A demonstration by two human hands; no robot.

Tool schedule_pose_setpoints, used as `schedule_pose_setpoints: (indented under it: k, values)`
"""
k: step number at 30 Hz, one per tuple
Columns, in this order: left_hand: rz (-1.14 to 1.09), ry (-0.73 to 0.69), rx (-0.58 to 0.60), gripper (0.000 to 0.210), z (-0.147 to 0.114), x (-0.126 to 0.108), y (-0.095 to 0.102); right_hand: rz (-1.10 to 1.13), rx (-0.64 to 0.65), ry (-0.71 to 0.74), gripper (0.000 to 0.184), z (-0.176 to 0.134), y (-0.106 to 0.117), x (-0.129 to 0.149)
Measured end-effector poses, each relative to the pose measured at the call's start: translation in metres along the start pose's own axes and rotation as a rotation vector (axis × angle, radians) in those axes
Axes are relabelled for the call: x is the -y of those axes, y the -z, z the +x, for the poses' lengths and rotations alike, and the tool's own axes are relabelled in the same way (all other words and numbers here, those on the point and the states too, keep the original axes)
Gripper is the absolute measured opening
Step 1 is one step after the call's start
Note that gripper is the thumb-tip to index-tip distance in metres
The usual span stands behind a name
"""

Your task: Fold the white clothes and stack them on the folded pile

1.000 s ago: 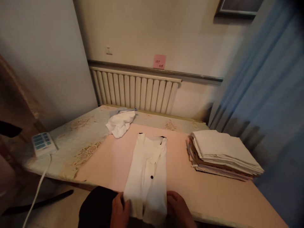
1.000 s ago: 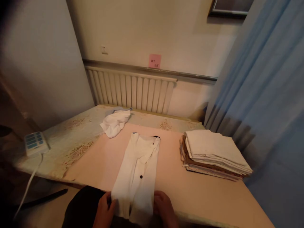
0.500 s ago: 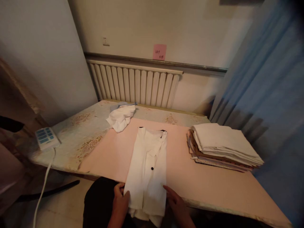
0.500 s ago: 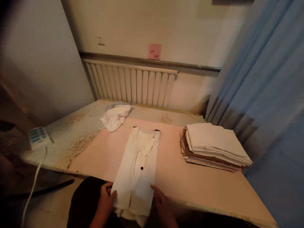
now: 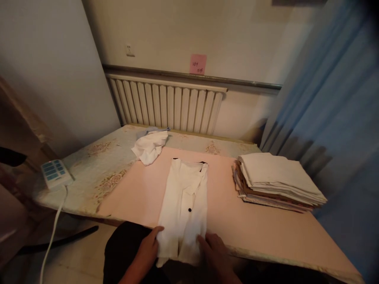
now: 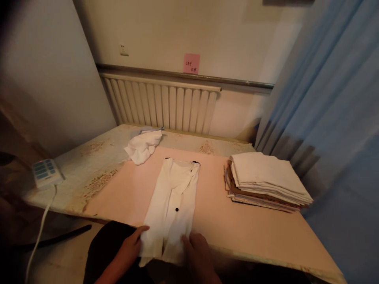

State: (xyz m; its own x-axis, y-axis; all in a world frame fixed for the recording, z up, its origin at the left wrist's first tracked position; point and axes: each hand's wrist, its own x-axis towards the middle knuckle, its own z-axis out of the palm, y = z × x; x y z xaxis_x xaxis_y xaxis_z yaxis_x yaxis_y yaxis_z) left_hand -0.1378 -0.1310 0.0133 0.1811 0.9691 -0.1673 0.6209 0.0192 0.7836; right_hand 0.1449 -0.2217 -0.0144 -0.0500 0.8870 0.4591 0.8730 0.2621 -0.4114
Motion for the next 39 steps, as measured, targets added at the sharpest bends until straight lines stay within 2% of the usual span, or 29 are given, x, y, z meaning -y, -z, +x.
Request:
schedule_pose_setpoints:
  k: [2,4,6,9,13,18,24,29,35,39]
  values:
    - [0.13,-0.105,0.025,0.056,-0.002,-0.001,0.002,-0.135,-0.056,0.121,0.032,0.003,0.0,-0.004]
    - [0.287,-0.192,0.048,0.058,-0.004,-0.004,0.009,-0.224,-0.079,0.161,0.034,0.007,0.003,-0.006]
    - [0.445,-0.265,0.062,0.057,-0.004,-0.009,0.018,-0.274,-0.05,0.183,0.035,0.011,0.007,-0.006]
    - [0.632,-0.404,0.014,0.053,0.001,-0.014,0.031,-0.333,-0.026,0.224,0.041,0.011,0.011,-0.008]
    - [0.827,-0.591,-0.103,0.058,0.013,-0.011,0.034,-0.39,-0.068,0.202,0.054,0.0,0.01,-0.019]
    - [0.954,-0.793,-0.18,0.065,0.034,-0.004,0.023,-0.422,-0.083,0.131,0.062,-0.003,0.003,-0.023]
    - [0.975,-0.827,-0.124,0.068,0.051,0.001,0.019,-0.431,-0.094,0.131,0.066,0.008,-0.007,-0.02]
    - [0.896,-0.871,0.058,0.07,0.047,-0.014,0.033,-0.411,-0.011,0.195,0.066,0.013,0.0,-0.018]
    - [0.682,-0.921,0.314,0.068,0.037,-0.04,0.05,-0.15,0.186,0.479,0.055,0.035,0.025,-0.014]
    - [0.492,-0.904,0.387,0.061,0.029,-0.052,0.053,0.115,0.283,0.485,0.044,0.051,0.044,-0.011]
